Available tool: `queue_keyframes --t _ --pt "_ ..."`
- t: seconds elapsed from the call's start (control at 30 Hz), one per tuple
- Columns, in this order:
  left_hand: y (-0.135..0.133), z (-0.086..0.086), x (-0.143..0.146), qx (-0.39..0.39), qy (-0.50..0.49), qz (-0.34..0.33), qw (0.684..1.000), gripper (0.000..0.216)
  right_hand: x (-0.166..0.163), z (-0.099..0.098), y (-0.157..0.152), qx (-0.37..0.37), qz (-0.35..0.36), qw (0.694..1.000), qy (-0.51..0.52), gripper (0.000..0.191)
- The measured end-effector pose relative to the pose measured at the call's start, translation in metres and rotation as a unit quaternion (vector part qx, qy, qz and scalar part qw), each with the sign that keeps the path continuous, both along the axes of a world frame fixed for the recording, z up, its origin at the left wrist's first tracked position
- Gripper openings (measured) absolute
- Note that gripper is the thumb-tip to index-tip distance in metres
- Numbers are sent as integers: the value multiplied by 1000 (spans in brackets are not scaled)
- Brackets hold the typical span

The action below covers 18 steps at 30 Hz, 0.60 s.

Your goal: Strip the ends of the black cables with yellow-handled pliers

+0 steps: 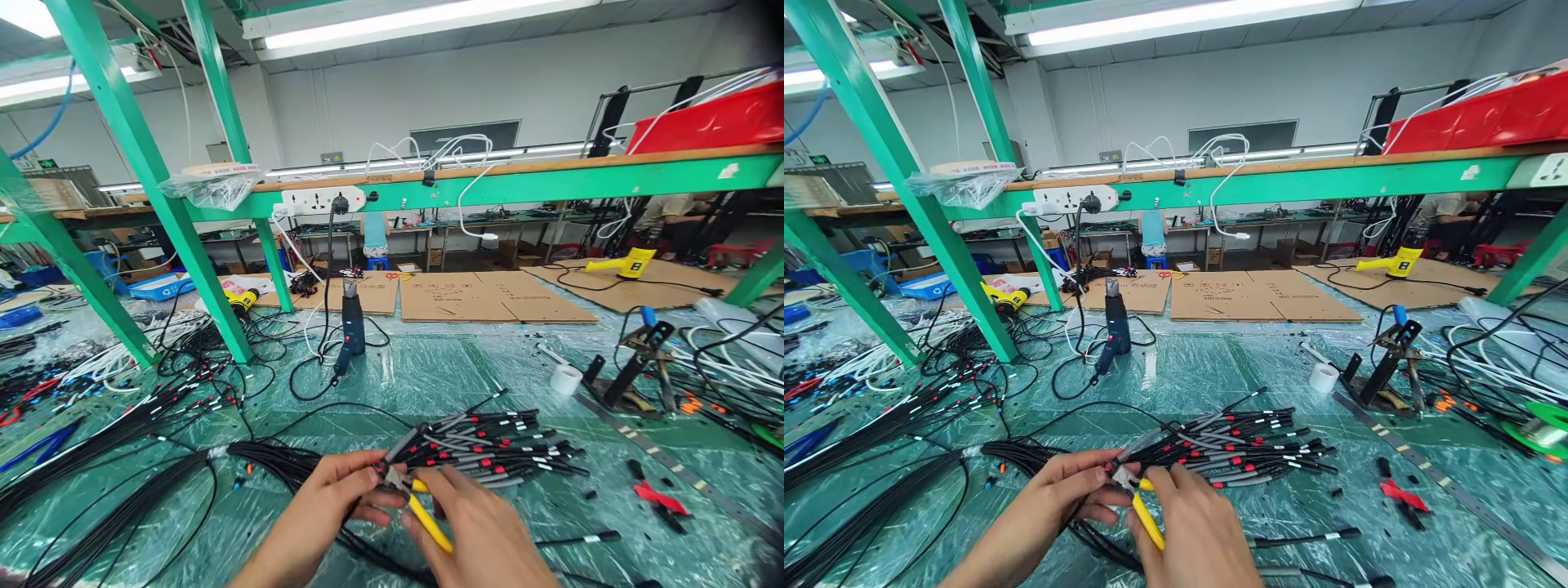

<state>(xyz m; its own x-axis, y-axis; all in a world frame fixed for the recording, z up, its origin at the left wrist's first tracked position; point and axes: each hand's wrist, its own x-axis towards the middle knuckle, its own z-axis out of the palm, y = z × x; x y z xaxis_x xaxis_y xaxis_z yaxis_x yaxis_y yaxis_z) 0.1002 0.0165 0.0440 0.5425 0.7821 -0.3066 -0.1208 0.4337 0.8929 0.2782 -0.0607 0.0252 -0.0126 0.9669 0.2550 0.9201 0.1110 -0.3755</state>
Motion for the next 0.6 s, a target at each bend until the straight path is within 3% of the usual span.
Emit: queue_keyframes --t 0.07,0.17,0.6 --pt "-2 -1 1 -5 -34 20 999 35 0 -3 -1 66 -16 997 -45 36" --pt "-4 -2 0 -13 -79 51 995 33 2 -2 -1 108 -29 991 -76 44" --pt "-8 -4 8 6 -123 82 989 46 0 0 5 152 -43 980 -123 50"
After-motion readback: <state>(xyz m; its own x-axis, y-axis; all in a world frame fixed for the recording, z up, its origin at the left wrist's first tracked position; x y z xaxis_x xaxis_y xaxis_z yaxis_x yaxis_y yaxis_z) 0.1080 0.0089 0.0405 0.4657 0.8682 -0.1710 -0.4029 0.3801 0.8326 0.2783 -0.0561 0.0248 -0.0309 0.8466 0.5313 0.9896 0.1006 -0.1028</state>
